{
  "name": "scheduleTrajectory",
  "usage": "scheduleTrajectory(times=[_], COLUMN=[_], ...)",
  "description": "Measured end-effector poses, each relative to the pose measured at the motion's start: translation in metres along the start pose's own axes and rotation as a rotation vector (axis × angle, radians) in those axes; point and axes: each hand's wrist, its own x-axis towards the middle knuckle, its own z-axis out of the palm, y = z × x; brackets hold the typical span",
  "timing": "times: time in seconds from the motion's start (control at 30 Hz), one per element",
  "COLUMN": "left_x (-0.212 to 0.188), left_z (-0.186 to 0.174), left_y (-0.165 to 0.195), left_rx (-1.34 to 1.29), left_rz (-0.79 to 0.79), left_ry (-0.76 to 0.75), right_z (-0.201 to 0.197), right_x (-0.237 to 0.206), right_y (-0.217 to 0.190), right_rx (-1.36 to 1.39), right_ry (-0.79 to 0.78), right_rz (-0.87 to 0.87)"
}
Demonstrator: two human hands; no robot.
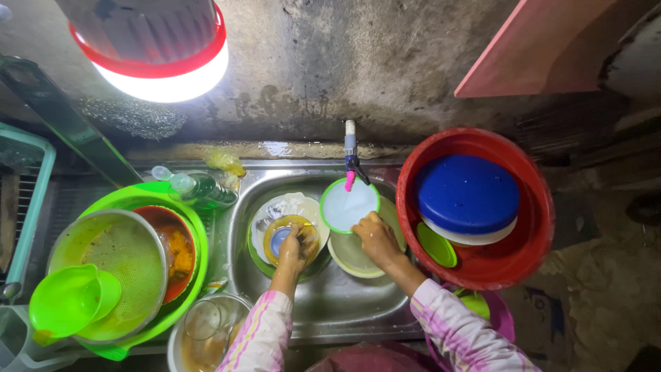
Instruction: The person washes dishes at a kitchen sink, rinsing plates, bowls, cups, lids and a perforated steamer tray under running water and stacking the cleaned items in a red basin beside the sink. They work through the pile one item at a time, moving each cleaned piece into the basin.
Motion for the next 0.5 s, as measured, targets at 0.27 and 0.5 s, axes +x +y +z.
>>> scheduleTrajectory(times=[0.27, 0.5], left_x=[-0.013, -0.013], left_z=[-0.006, -0.011], left_y=[0.001, -0.001], left_rx=[-0.038, -0.028], left_rz=[-0.021, 0.04], left_ry=[-0.088, -0.155], right_z=[-0.019, 0.023], right_x=[0.004, 0.006], right_y=[-0.006, 0.001], right_rx=[0.436, 1.575], right_ry=[-0.18, -0.332], right_rz=[-0.079, 0.883])
